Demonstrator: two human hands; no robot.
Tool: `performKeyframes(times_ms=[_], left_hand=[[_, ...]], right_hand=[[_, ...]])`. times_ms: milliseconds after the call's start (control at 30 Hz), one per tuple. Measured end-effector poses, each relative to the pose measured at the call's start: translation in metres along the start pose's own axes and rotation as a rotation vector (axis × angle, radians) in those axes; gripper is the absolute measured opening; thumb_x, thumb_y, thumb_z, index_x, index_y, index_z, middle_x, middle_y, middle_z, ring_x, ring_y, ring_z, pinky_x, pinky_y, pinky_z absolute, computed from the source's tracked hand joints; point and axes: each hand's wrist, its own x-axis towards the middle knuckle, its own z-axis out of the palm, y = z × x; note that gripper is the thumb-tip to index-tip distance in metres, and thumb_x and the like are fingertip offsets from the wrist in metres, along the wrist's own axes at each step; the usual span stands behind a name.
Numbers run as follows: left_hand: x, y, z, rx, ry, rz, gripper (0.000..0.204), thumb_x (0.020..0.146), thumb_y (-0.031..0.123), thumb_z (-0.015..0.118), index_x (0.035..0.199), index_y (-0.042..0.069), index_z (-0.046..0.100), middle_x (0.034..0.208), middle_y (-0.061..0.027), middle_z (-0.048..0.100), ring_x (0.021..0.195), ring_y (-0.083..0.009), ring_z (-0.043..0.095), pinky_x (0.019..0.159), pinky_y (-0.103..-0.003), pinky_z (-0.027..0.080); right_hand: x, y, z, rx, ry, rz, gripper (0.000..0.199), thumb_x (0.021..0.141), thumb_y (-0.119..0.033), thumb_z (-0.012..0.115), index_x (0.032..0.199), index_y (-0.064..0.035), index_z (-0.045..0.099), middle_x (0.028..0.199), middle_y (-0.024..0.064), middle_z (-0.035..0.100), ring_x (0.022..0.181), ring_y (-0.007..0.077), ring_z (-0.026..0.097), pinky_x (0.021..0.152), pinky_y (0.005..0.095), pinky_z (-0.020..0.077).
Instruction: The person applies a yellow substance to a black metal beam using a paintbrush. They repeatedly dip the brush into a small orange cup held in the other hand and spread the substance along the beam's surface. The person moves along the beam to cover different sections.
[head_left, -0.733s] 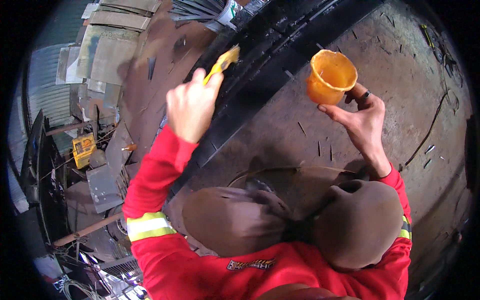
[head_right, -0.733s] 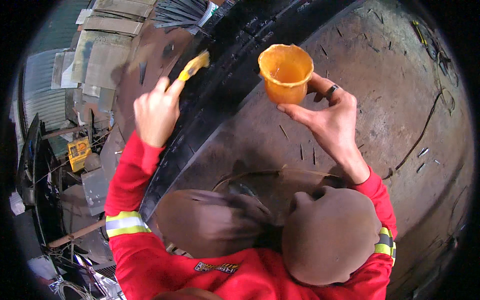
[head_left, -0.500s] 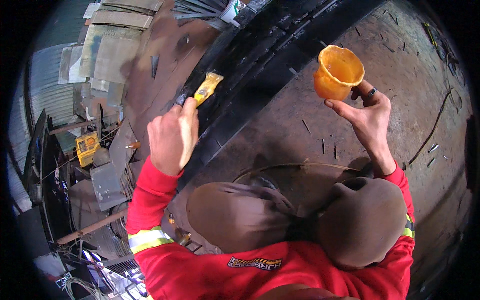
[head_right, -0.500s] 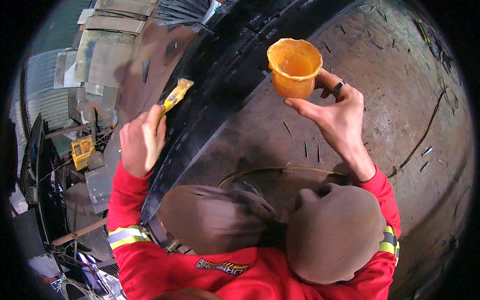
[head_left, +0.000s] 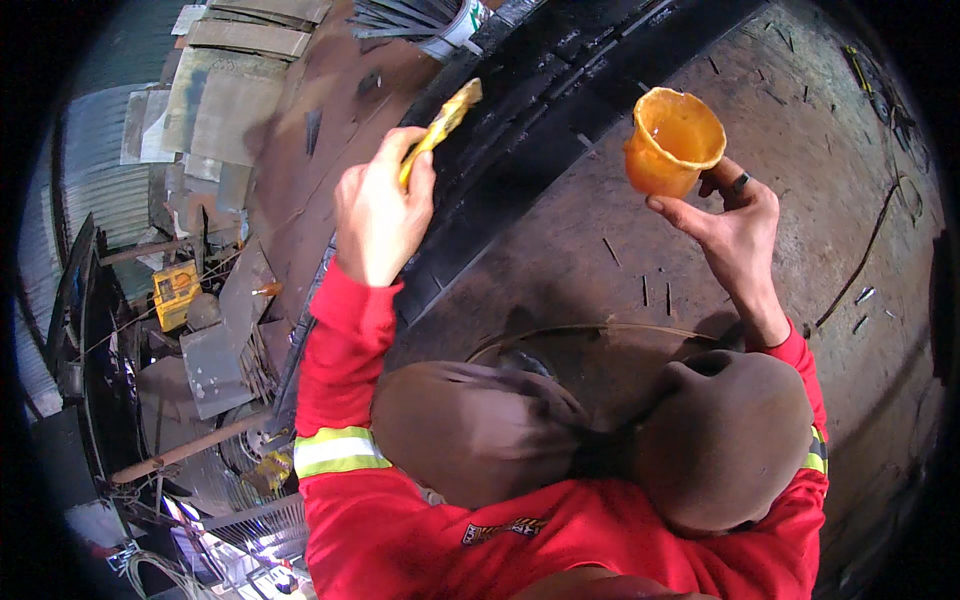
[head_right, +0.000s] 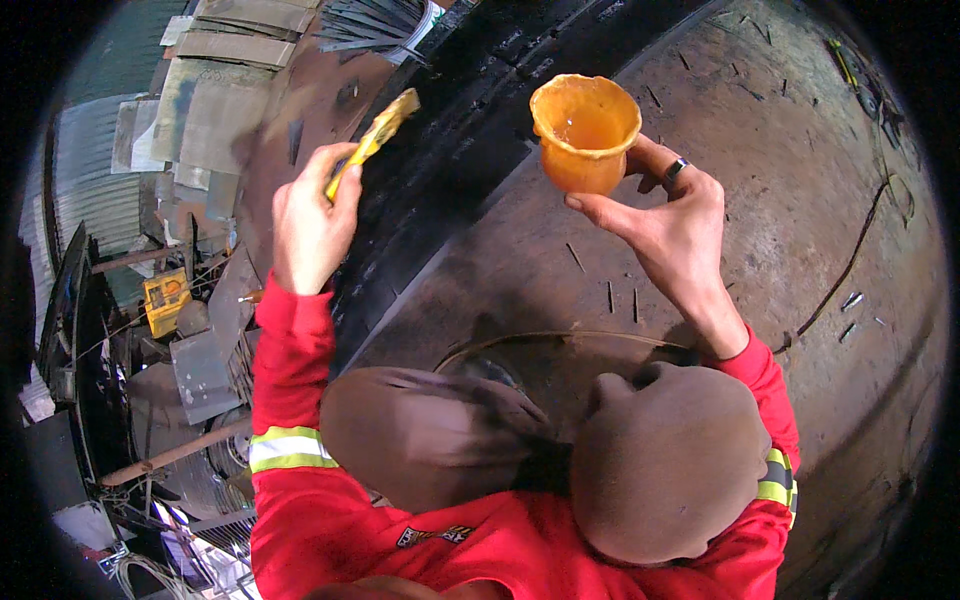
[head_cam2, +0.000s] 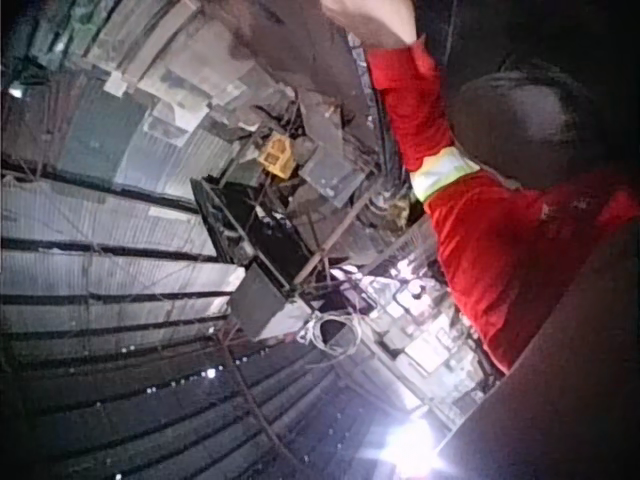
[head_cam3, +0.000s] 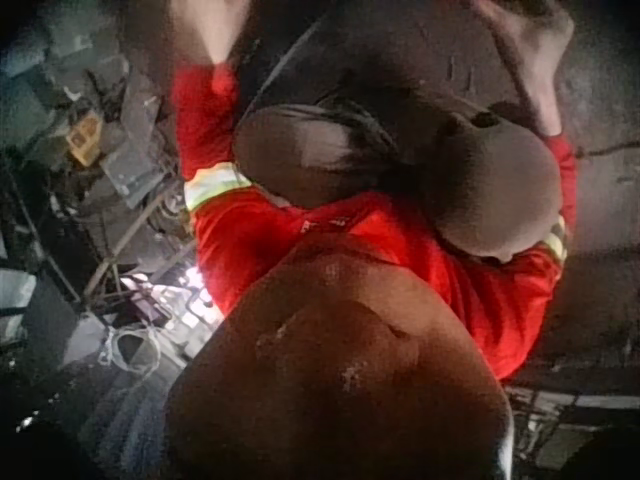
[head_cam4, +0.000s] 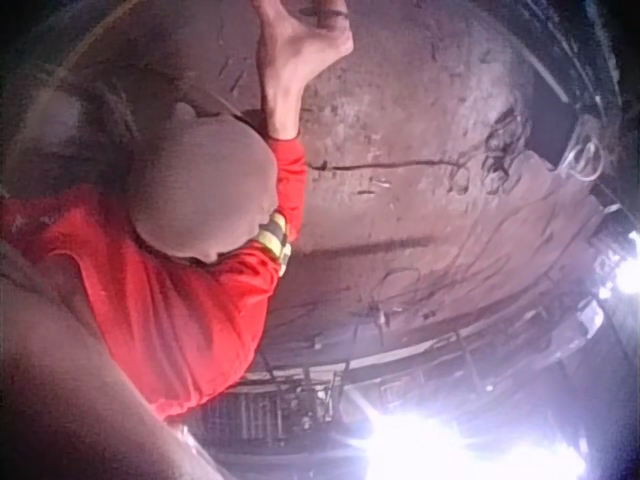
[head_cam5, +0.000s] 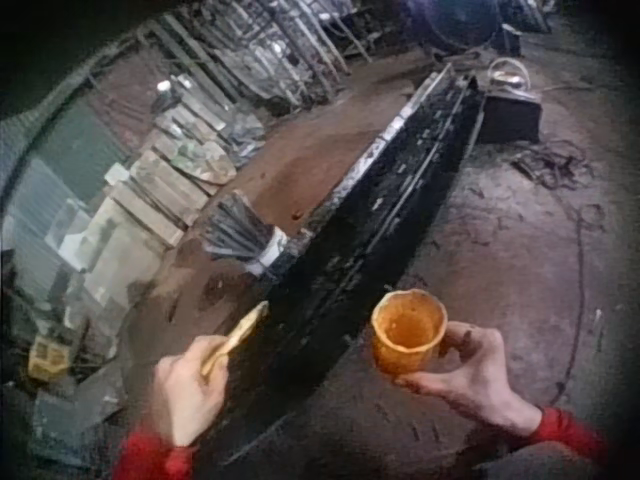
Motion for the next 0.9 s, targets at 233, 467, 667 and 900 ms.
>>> performKeyframes(times_ms=[233,467,667,900], left_hand=[[-0.034,-0.037,-0.008,0.124,-0.061,-0.063,0.015,0.085,0.014,0.062,0.097,0.005,0.064,0.076,-0.0229,0.064,0.074,-0.04,0.065,0.064,-0.044,0.05],[-0.012,-0.001,-0.008,-0.099,-0.051,-0.039,0.013,0.088,0.014,0.062,0.095,0.003,0.06,0.073,-0.0232,0.062,0.069,-0.0402,0.064,0.061,-0.045,0.048],[-0.036,-0.054,-0.006,0.015,-0.056,-0.112,0.013,0.09,0.013,0.061,0.098,0.003,0.059,0.082,-0.0208,0.065,0.075,-0.0369,0.066,0.065,-0.04,0.05],[-0.073,-0.047,-0.018,-0.325,-0.125,-0.421,0.015,0.091,0.012,0.062,0.1,0.0,0.06,0.075,-0.0104,0.06,0.069,-0.0141,0.056,0.066,-0.03,0.046]], right_hand=[[-0.003,-0.004,-0.004,0.016,0.003,0.007,0.053,0.065,-0.024,0.088,0.108,0.0001,0.07,0.092,0.0073,0.072,0.089,0.0147,0.065,0.085,0.0305,0.0474],[-0.005,-0.001,0.002,-0.002,-0.02,0.01,0.052,0.065,-0.023,0.088,0.107,0.0011,0.07,0.093,0.0074,0.072,0.09,0.0151,0.065,0.087,0.0323,0.048],[-0.007,-0.001,-0.001,-0.06,0.024,0.002,0.052,0.065,-0.024,0.089,0.107,0.0009,0.07,0.092,0.0063,0.071,0.086,0.0138,0.064,0.082,0.0304,0.0493],[-0.005,0.007,0.002,-0.051,-0.013,-0.026,0.052,0.067,-0.021,0.088,0.108,0.0023,0.069,0.093,0.0068,0.071,0.09,0.0143,0.065,0.087,0.0302,0.049]])
